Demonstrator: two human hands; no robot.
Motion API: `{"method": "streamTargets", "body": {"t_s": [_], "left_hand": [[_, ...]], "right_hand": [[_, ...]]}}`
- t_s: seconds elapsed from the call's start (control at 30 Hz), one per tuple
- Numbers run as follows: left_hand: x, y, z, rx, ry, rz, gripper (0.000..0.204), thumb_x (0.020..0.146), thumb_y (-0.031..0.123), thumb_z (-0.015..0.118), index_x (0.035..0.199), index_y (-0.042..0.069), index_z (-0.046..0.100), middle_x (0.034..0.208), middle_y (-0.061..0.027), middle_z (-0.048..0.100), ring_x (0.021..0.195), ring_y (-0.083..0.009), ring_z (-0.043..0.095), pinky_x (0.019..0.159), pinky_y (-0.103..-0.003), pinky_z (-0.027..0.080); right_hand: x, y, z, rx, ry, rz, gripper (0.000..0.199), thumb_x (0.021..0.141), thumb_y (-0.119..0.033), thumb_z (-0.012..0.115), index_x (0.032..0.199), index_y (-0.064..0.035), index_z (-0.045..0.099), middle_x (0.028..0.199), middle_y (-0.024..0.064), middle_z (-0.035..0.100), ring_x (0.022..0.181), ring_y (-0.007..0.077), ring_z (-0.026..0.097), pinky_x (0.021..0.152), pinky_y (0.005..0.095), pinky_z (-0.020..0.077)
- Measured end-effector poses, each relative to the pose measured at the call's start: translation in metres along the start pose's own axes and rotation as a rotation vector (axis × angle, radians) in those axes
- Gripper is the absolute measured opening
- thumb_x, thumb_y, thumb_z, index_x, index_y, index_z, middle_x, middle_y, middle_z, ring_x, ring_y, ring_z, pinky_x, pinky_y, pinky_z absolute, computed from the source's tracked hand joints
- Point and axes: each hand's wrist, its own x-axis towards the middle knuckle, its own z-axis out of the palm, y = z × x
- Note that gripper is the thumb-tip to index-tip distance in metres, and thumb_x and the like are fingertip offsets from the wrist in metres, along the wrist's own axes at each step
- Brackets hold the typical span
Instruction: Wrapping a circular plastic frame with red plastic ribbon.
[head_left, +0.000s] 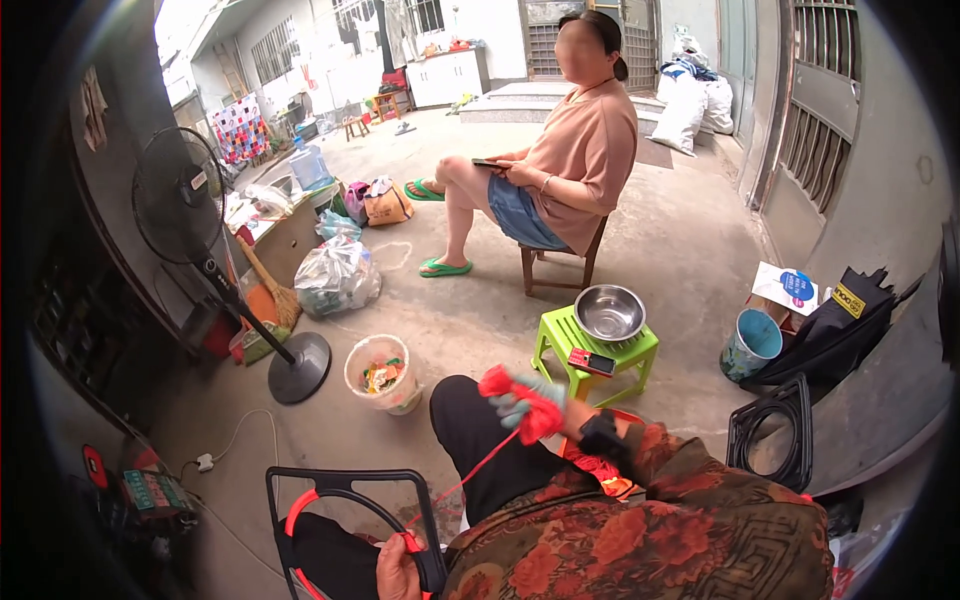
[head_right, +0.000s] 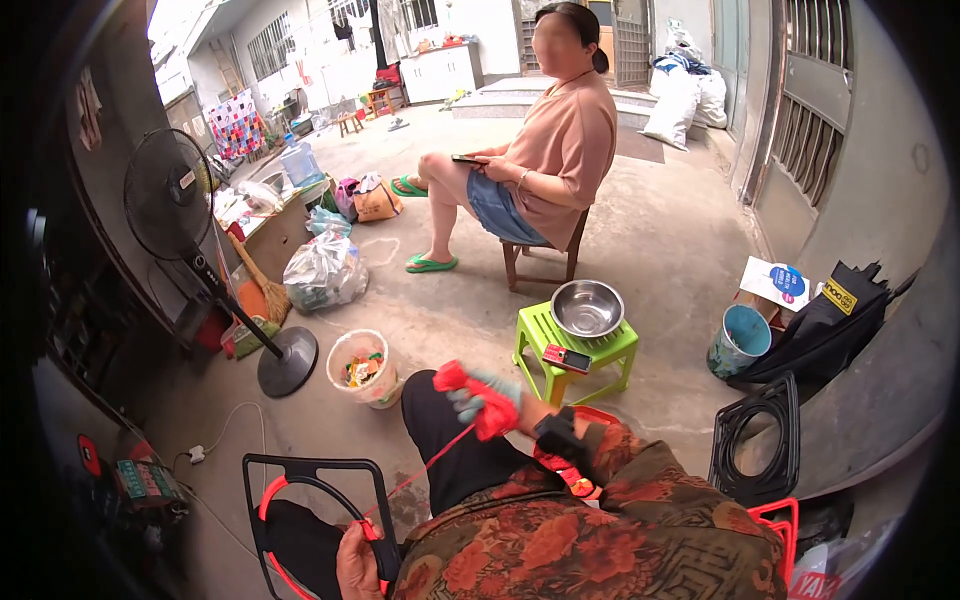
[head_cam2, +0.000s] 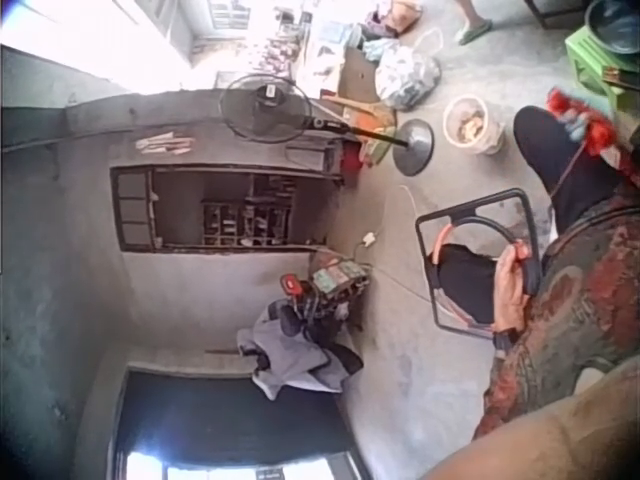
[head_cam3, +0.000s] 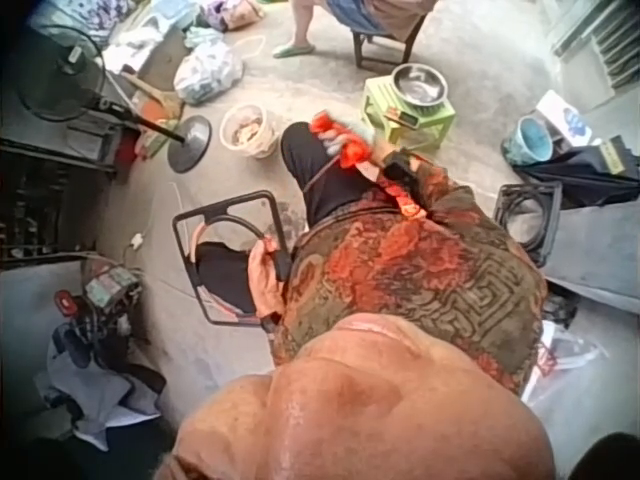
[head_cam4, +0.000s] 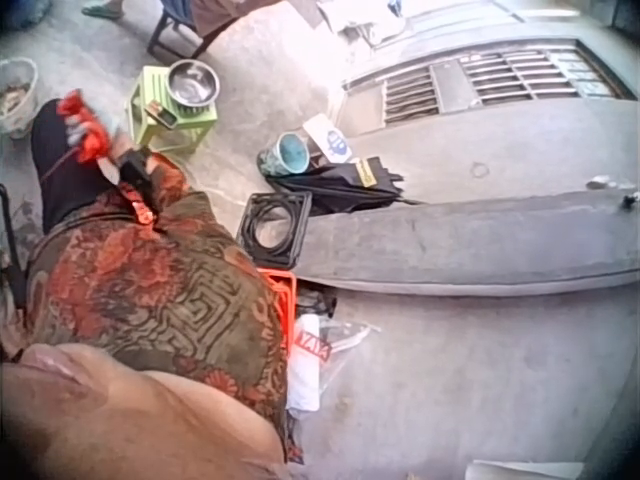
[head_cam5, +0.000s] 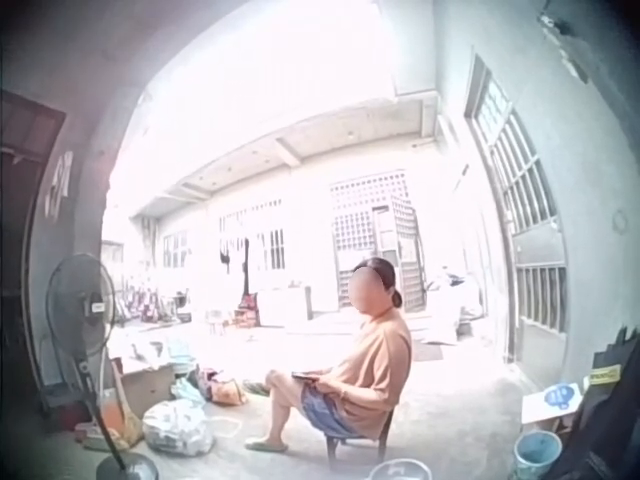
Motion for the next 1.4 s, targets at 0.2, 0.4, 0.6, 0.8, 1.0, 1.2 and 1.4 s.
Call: {"method": "streamTargets", "body": {"t_s": [0.2, 0.4, 0.6, 0.8, 1.0, 1.2, 1.4], "left_hand": [[0.021, -0.011, -0.028, 0.026, 0.088, 0.191, 0.019, 0.089, 0.017, 0.053, 0.093, -0.001, 0.059, 0.084, -0.0081, 0.063, 0.073, -0.0161, 0.059, 0.071, -0.029, 0.047], [0.042, 0.0, -0.005, 0.059, 0.068, 0.139, 0.012, 0.087, 0.011, 0.052, 0.082, 0.002, 0.057, 0.073, -0.0086, 0.059, 0.069, -0.017, 0.057, 0.069, -0.029, 0.046], [0.022, 0.004, 0.009, 0.014, 0.12, 0.098, 0.016, 0.087, 0.014, 0.054, 0.078, 0.002, 0.057, 0.071, -0.009, 0.06, 0.068, -0.0162, 0.059, 0.067, -0.028, 0.048], [0.019, -0.002, 0.007, 0.044, 0.089, 0.099, 0.016, 0.086, 0.014, 0.054, 0.078, 0.001, 0.056, 0.071, -0.01, 0.061, 0.067, -0.0178, 0.059, 0.066, -0.028, 0.048], [0.026, 0.0, 0.014, 0.147, 0.195, 0.099, 0.028, 0.091, 0.024, 0.051, 0.09, -0.002, 0.059, 0.075, -0.009, 0.063, 0.065, -0.0163, 0.06, 0.065, -0.028, 0.048], [0.03, 0.0, 0.004, 0.021, 0.164, 0.083, 0.032, 0.094, 0.026, 0.044, 0.098, -0.002, 0.058, 0.079, -0.0126, 0.064, 0.066, -0.0211, 0.06, 0.065, -0.032, 0.049], [0.028, -0.002, -0.008, -0.217, 0.043, -0.066, 0.028, 0.092, 0.022, 0.044, 0.096, -0.002, 0.058, 0.086, -0.0163, 0.064, 0.075, -0.0263, 0.062, 0.071, -0.035, 0.05]], "right_hand": [[-0.048, -0.009, 0.034, -0.743, 0.605, -0.315, 0.036, 0.087, -0.041, 0.058, 0.084, -0.0048, 0.055, 0.064, 0.0021, 0.051, 0.046, 0.0085, 0.045, 0.042, 0.0219, 0.0356], [-0.028, -0.016, 0.01, -0.643, 1.015, -0.519, 0.034, 0.089, -0.045, 0.052, 0.096, -0.0123, 0.057, 0.064, -0.001, 0.055, 0.046, 0.0111, 0.05, 0.041, 0.0261, 0.0436], [0.051, 0.07, 0.027, -0.675, 0.599, -0.004, 0.04, 0.086, -0.023, 0.059, 0.117, -0.0011, 0.049, 0.099, 0.011, 0.06, 0.082, 0.0197, 0.061, 0.08, 0.0363, 0.0506], [0.132, 0.126, 0.034, -0.908, 0.31, 0.143, 0.042, 0.079, -0.025, 0.068, 0.113, -0.006, 0.052, 0.088, 0.0009, 0.058, 0.078, 0.0089, 0.055, 0.065, 0.025, 0.0476], [0.157, 0.135, 0.004, -0.719, 0.297, 0.644, 0.036, 0.088, -0.042, 0.055, 0.102, -0.0085, 0.059, 0.094, 0.009, 0.062, 0.065, 0.0182, 0.062, 0.053, 0.0269, 0.052], [0.158, 0.162, -0.006, -0.304, 0.335, 0.258, 0.037, 0.089, -0.045, 0.05, 0.096, -0.0102, 0.059, 0.092, 0.0084, 0.063, 0.076, 0.0229, 0.063, 0.065, 0.0379, 0.0552], [0.146, 0.088, -0.018, -0.299, 0.347, -0.175, 0.027, 0.089, -0.033, 0.055, 0.1, -0.0087, 0.053, 0.088, 0.0081, 0.06, 0.082, 0.0193, 0.062, 0.073, 0.0328, 0.0521]]}}
